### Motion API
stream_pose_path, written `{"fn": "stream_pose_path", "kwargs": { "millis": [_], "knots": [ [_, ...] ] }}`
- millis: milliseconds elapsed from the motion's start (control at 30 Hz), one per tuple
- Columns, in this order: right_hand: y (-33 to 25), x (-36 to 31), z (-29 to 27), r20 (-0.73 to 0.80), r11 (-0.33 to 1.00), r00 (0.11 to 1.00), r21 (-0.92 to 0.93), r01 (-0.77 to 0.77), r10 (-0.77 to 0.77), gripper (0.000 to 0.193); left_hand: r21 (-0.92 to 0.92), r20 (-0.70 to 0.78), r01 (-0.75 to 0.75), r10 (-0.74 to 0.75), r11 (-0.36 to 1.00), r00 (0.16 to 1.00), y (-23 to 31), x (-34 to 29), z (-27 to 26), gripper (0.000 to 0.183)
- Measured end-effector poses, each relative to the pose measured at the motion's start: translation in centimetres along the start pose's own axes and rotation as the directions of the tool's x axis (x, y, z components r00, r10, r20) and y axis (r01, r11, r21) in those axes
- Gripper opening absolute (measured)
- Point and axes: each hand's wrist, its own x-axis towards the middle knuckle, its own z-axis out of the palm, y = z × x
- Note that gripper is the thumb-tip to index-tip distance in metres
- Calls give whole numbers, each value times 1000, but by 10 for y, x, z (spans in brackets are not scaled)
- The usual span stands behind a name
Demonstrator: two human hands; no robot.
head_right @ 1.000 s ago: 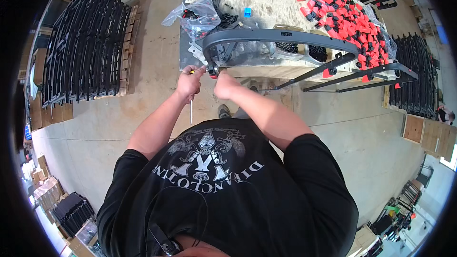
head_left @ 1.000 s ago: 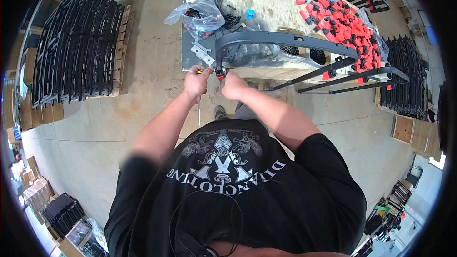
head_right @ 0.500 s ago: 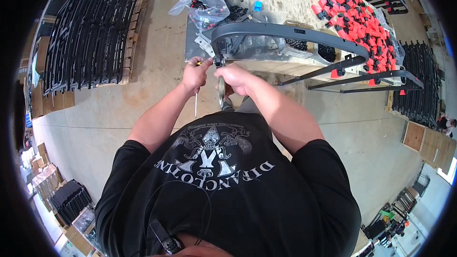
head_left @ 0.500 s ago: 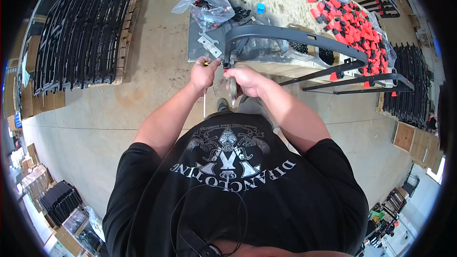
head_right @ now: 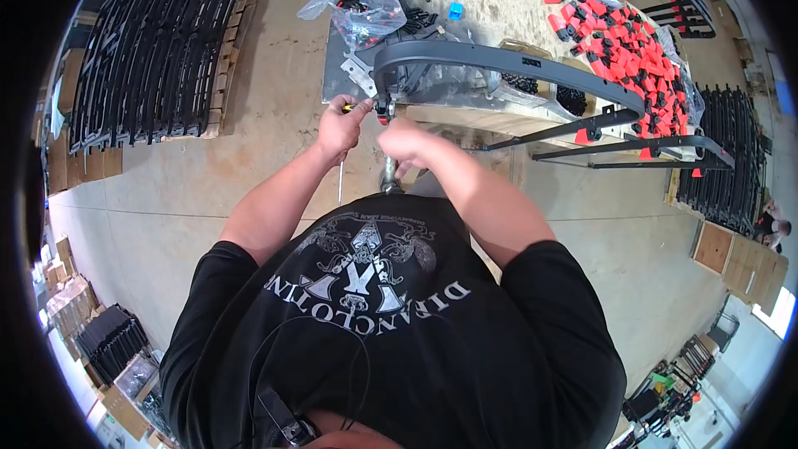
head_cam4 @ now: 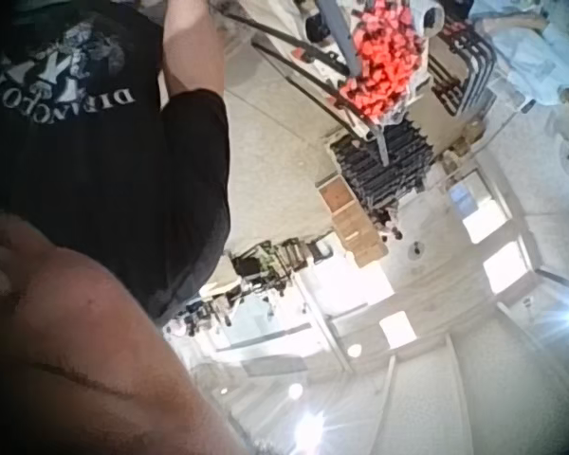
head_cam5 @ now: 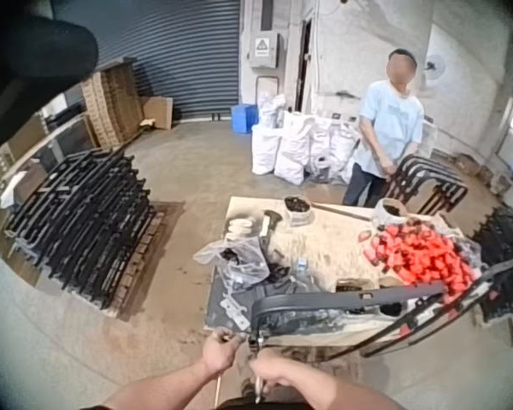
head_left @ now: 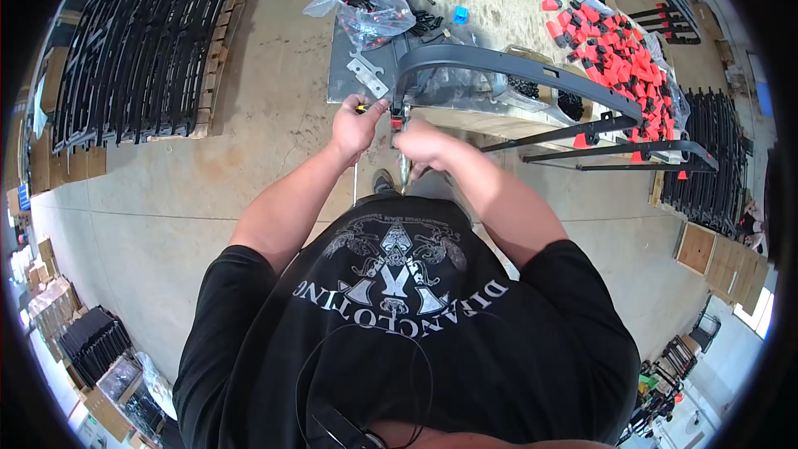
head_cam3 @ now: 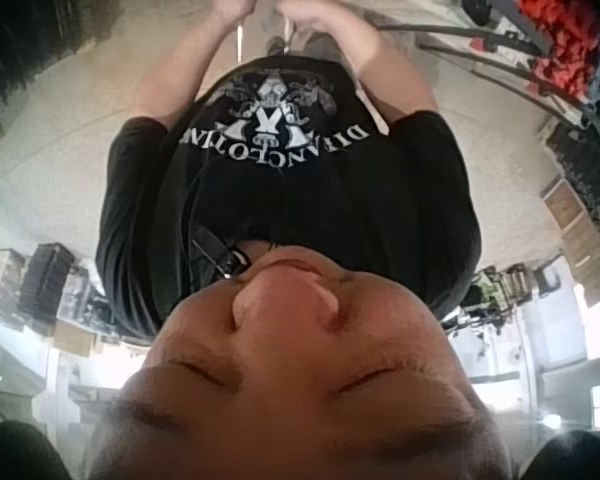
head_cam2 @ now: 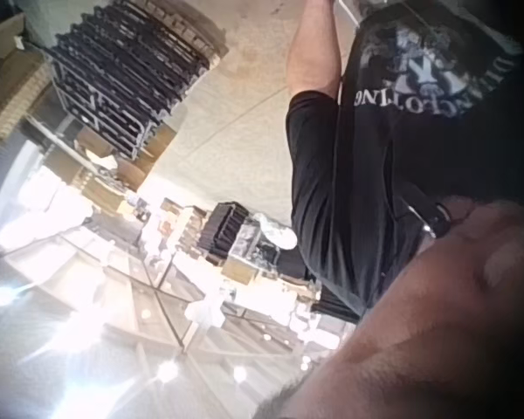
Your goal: Assemble plastic components onto metal frames and stack them on pallets.
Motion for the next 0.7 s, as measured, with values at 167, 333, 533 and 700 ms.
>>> {"fn": "stream_pose_path", "kwargs": {
  "millis": [167,333,533,700],
  "knots": [
    [25,18,-9,-130,951,969,-257,173,-212,29,-8,18,13,-13,1000,1000,12,-2,6,31],
    [-3,-9,1,64,991,998,136,-12,3,36,30,-5,20,-19,999,1000,5,0,0,36],
    [23,13,14,-437,822,796,-555,128,-419,25,35,-6,-46,46,998,999,15,-4,10,27],
    [-6,-37,2,39,971,999,239,3,-12,30,14,-64,-143,143,990,988,-14,0,4,25]
  ]
}}
